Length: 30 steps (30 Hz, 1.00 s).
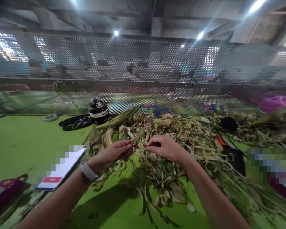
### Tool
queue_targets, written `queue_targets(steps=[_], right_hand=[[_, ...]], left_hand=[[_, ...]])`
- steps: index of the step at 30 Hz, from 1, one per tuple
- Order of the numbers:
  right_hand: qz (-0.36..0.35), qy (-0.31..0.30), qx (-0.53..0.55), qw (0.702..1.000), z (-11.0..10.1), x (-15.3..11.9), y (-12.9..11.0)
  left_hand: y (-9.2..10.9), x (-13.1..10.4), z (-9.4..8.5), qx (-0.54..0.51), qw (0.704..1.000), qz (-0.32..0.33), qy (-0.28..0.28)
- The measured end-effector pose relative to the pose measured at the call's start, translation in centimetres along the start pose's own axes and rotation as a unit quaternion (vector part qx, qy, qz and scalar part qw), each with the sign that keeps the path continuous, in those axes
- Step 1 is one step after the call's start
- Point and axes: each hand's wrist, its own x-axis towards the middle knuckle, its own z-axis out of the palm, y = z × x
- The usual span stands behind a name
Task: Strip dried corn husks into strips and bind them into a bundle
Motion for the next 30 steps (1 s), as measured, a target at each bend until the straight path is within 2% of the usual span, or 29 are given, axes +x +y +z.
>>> queue_targets(steps=[5, 10, 13, 20, 30], right_hand=[[0.0, 0.05, -0.04, 0.998, 0.4, -0.2, -0.7], [-0.042, -0.043, -0.133, 0.989, 1.7, -0.2, -1.5], [-0.04, -0.041, -0.161, 0.985, 2.2, -0.2, -1.7], [-0.04, -0.022, -0.15, 0.988, 2.3, -0.1, -1.3], [-0.044, -0.031, -0.141, 0.989, 2.1, 0.0, -0.9]], left_hand=[[-0.1, -0.1, 0.5, -0.009, 1.0, -0.018, -0.004], [-0.1, -0.5, 0.7, 0.031, 0.998, -0.028, -0.036], [-0.1, -0.6, 0.8, 0.052, 0.996, -0.037, -0.062], [-0.3, -0.5, 1.3, -0.002, 0.992, -0.061, -0.109], [-0.9, -0.3, 1.4, -0.089, 0.985, -0.087, -0.118]])
